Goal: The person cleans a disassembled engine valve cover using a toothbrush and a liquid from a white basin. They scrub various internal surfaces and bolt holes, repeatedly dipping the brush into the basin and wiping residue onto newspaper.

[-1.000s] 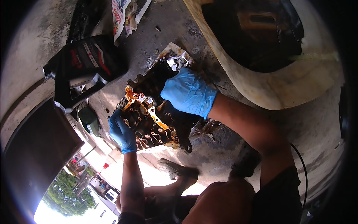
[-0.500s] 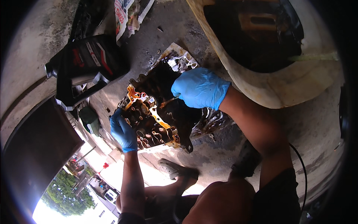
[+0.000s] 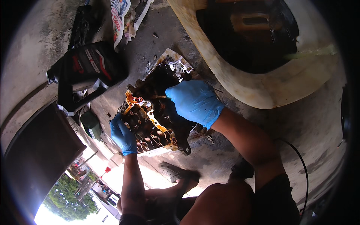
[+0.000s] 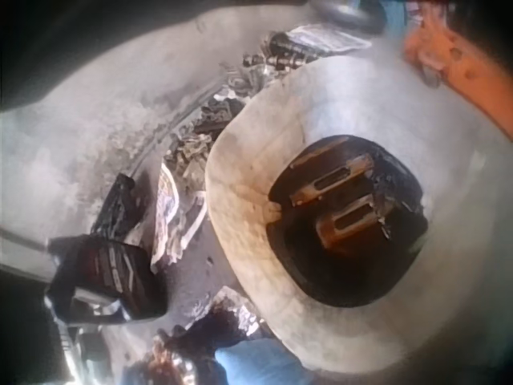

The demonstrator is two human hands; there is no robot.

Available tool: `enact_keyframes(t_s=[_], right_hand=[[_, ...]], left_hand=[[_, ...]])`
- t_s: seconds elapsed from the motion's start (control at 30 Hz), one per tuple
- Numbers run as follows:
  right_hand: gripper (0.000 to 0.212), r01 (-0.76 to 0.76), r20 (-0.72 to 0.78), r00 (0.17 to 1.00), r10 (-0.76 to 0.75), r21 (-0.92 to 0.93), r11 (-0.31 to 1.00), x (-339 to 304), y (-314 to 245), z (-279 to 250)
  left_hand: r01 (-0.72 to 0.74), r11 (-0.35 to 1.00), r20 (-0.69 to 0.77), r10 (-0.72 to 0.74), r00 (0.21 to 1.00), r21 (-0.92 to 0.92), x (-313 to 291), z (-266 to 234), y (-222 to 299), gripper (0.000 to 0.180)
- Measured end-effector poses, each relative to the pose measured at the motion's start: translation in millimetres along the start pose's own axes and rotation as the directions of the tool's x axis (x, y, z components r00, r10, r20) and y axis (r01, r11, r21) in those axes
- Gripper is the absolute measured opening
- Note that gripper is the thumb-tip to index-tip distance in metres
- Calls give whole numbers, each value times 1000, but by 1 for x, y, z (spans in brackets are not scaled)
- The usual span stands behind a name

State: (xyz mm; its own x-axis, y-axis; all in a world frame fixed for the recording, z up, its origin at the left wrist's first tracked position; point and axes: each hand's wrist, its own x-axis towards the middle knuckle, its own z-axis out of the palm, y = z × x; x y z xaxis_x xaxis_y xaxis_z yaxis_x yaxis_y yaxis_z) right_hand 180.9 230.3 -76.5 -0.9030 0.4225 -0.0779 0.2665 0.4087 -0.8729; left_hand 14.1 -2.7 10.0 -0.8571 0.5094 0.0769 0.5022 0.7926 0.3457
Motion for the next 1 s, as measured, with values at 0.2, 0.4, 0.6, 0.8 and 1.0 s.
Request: enact_keyframes(t_s=[0.2, 0.4, 0.6, 0.8, 1.0], right_hand=[[11, -96, 2, 995, 97, 131, 987, -16, -1, 9], [14, -201, 45, 980, 196, 169, 965, -45, 0, 39], [20, -214, 113, 973, 200, 136, 967, -56, -3, 40], [25, -142, -43, 987, 154, 208, 968, -50, -4, 45], [31, -211, 143, 971, 194, 114, 971, -79, -29, 13]], left_hand=[[-29, 1000, -9, 29, 1000, -6, -3, 0, -1, 27], [-20, 1000, -24, 20, 1000, -1, -2, 1, -6, 27], [-52, 999, -38, 51, 998, -17, -1, 1, -7, 26], [-29, 999, -26, 28, 999, -26, -1, 2, -8, 26], [-8, 998, -39, 6, 999, -60, -1, 3, -8, 24]])
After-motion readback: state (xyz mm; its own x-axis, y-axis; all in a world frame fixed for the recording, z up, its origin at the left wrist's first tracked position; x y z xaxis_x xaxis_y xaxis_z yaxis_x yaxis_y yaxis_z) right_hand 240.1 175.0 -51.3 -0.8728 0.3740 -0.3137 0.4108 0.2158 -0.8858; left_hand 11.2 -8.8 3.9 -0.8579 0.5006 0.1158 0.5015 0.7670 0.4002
